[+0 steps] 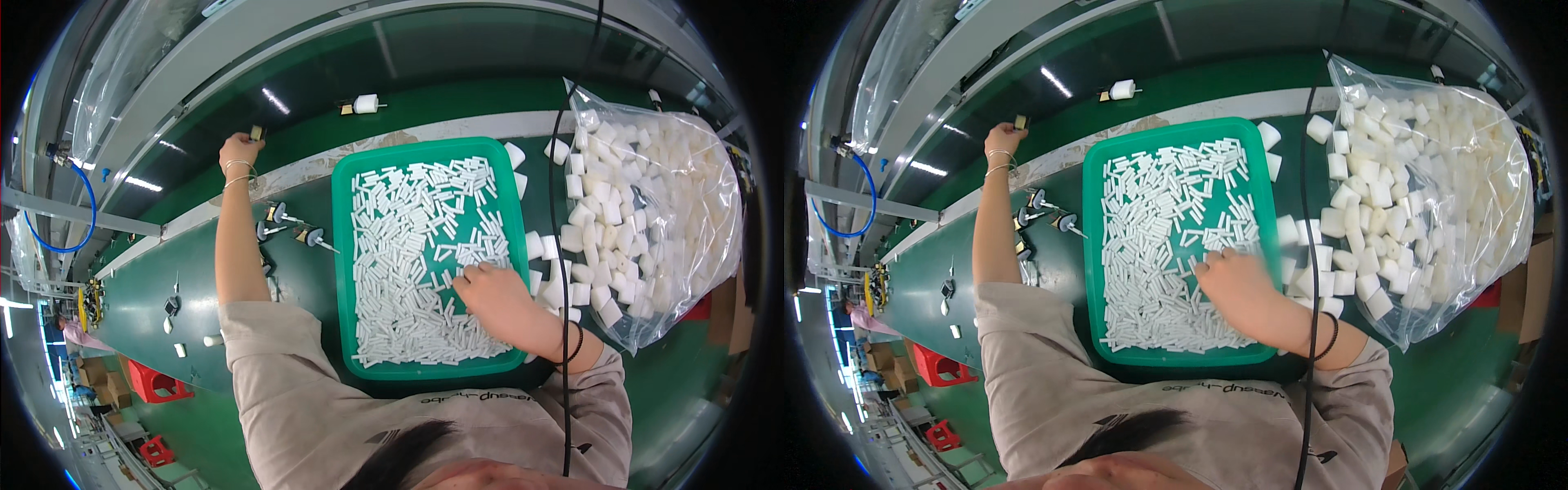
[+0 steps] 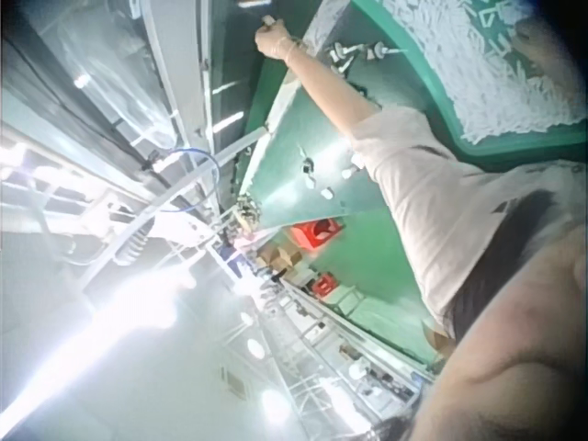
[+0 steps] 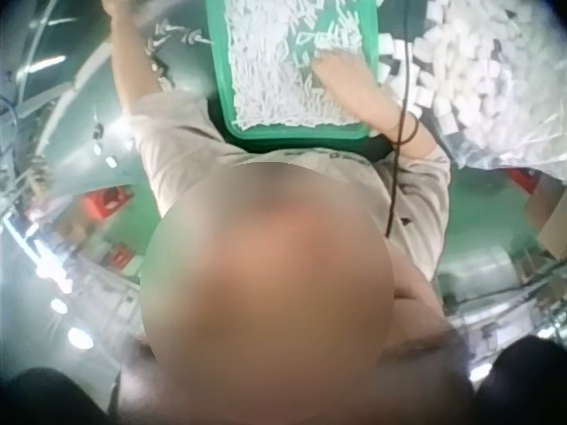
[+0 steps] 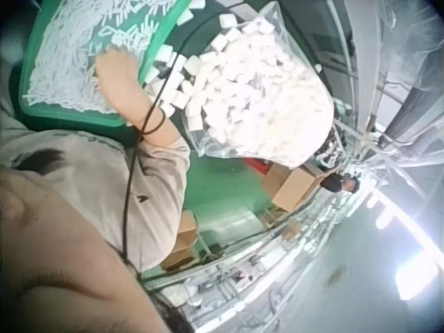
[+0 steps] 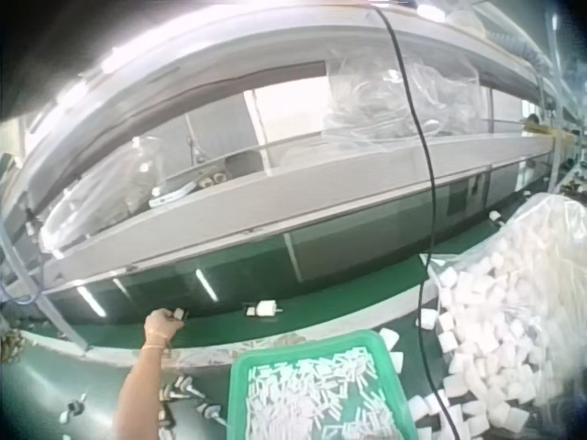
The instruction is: The person assembles electronic components by taking a small circuit board and inserting it into a white plastic housing, then inserting a small metal pin through the assembly.
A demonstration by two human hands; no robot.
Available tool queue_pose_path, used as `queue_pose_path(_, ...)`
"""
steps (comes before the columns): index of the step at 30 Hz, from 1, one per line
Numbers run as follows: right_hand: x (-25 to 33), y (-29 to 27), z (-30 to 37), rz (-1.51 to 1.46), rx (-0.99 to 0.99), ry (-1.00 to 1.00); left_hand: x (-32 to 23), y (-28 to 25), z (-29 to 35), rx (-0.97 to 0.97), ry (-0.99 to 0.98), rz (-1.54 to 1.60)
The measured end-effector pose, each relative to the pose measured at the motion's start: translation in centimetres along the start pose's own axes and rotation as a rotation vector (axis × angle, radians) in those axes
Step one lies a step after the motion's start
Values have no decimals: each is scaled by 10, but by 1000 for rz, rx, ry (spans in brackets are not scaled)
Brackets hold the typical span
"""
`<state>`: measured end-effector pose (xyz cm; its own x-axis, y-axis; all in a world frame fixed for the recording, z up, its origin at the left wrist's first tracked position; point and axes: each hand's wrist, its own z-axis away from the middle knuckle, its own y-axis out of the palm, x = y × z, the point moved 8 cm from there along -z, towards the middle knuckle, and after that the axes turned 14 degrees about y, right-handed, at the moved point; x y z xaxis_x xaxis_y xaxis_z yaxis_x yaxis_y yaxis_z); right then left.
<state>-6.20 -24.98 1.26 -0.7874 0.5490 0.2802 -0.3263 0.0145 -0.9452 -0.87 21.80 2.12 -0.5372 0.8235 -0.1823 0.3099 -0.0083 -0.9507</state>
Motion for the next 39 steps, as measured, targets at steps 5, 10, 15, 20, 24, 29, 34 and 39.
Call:
queue_pose_path(5,-5,2,5,16,-38,-21,-81,-26,38,-103,-34,1318)
queue_pose_path(10,4,0,3,107,-231,-51,-185,-71,143,17,123,1732)
queue_pose_path(15,11,3,-4,187,-316,-39,-229,-86,218,93,221,1820)
queue_pose_path(20,-8,-38,-5,-293,-362,-27,-231,-91,226,93,232,1835)
queue_pose_path(24,-25,-82,9,-1132,-368,-26,-236,-92,234,54,260,1863)
queue_pose_path(29,-33,-86,17,-1331,-397,-48,-249,-99,240,94,336,1830)
queue_pose_path(34,-30,-85,18,-1386,-358,-57,-253,-92,242,137,324,1755)
queue_pose_path(39,-33,-90,24,-1434,-427,-83,-252,-92,242,125,369,1716)
